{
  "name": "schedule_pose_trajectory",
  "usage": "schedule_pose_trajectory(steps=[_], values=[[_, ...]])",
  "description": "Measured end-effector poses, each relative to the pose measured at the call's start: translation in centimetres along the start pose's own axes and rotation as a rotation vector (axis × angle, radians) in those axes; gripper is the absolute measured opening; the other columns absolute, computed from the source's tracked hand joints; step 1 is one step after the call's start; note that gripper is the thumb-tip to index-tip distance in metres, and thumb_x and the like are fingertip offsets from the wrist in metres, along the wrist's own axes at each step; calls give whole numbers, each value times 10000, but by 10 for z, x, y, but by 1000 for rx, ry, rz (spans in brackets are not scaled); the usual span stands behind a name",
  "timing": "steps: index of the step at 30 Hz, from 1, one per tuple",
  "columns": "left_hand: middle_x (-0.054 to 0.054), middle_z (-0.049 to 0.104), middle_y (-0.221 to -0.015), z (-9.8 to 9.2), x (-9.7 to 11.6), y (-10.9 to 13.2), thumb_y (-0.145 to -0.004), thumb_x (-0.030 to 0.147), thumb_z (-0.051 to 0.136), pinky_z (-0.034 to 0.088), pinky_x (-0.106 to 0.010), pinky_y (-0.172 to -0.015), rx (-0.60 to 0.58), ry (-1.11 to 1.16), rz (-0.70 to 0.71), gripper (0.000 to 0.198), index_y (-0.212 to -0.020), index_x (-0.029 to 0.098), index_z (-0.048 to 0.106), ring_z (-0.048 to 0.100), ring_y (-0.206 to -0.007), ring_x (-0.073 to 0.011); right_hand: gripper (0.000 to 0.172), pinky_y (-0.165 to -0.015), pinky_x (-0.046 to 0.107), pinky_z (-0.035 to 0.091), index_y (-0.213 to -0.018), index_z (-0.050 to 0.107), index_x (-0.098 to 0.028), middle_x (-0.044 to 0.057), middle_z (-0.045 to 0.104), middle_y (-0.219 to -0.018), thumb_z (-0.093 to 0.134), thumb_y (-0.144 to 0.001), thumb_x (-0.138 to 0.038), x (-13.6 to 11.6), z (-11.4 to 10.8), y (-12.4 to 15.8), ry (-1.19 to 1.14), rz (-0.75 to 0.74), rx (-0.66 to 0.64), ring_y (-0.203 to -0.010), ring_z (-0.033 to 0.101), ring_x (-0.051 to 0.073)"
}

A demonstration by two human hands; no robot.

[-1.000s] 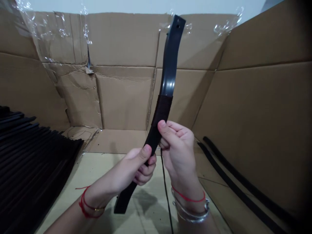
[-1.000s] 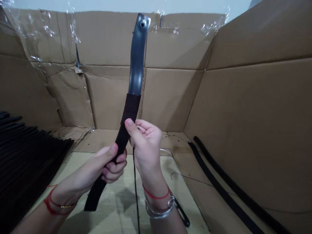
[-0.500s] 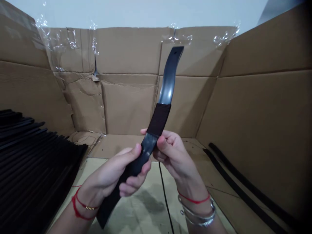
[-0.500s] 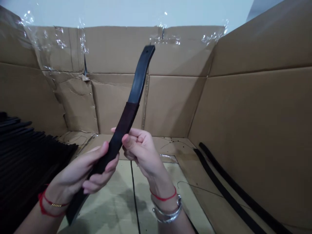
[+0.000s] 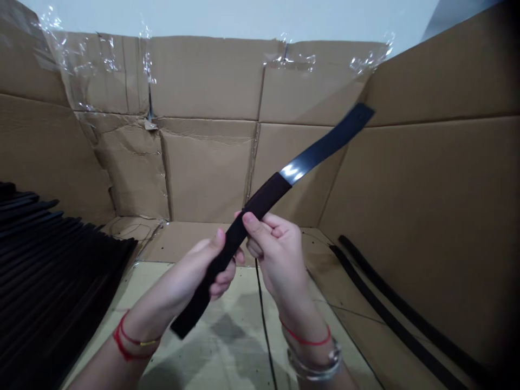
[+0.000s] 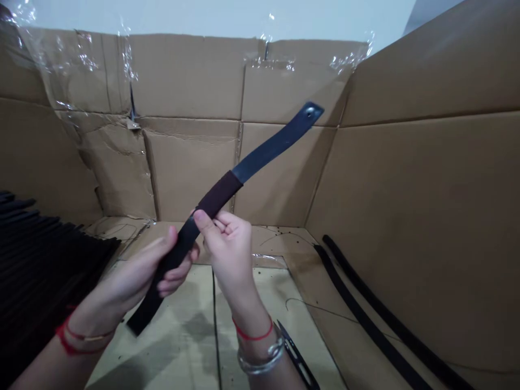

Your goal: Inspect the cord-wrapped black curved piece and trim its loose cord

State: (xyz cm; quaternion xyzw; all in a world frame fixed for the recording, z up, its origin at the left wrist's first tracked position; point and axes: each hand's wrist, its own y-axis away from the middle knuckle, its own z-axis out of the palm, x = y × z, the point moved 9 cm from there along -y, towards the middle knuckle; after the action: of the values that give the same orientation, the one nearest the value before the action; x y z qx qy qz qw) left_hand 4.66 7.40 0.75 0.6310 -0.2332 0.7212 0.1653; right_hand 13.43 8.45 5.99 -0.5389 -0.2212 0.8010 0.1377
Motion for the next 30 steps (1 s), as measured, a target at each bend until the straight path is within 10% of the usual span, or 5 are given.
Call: schedule_pose_trajectory(steps=[12,16,20,24,30], values=[[69,396,-542,-10,9,6,-872,601,479,228,-155,-400,245,-155,154,411,-837,192,481,316,-436,-57,253,-390,194,206,-727,675,-143,-92,365,-495,787,-724,-369,0,-2,2,8,-41,84,-424,232,34],[71,397,-479,7,-4,5,-888,667,329,263,-192,-352,-101,-88,-70,517,-842,185,511,303,-346,-69,276,-378,208,123,-773,709,-125,-105,298,-468,762,-742,-394,6,7,4,49,65,-18,-406,159,31],[68,416,-520,-26,25,12,-825,633,531,259,-165,-376,225,-242,159,455,-762,184,496,342,-392,-52,297,-379,210,121,-837,714,-142,-100,316,-484,759,-742,-419,1,8,8,5,16,37,-408,170,35],[94,284,-408,9,10,17,-803,779,338,198,-194,-307,-151,-78,5,593,-670,208,432,215,-299,-61,312,-376,211,132,-802,708,-150,-106,302,-472,756,-737,-451,8,26,14,-44,121,-113,-401,144,36],[84,329,-496,-14,7,10,-834,671,470,235,-169,-361,167,-88,17,481,-759,196,482,263,-377,-58,263,-386,226,132,-730,668,-162,-94,313,-479,766,-738,-406,-1,9,9,63,-31,45,-410,178,46]])
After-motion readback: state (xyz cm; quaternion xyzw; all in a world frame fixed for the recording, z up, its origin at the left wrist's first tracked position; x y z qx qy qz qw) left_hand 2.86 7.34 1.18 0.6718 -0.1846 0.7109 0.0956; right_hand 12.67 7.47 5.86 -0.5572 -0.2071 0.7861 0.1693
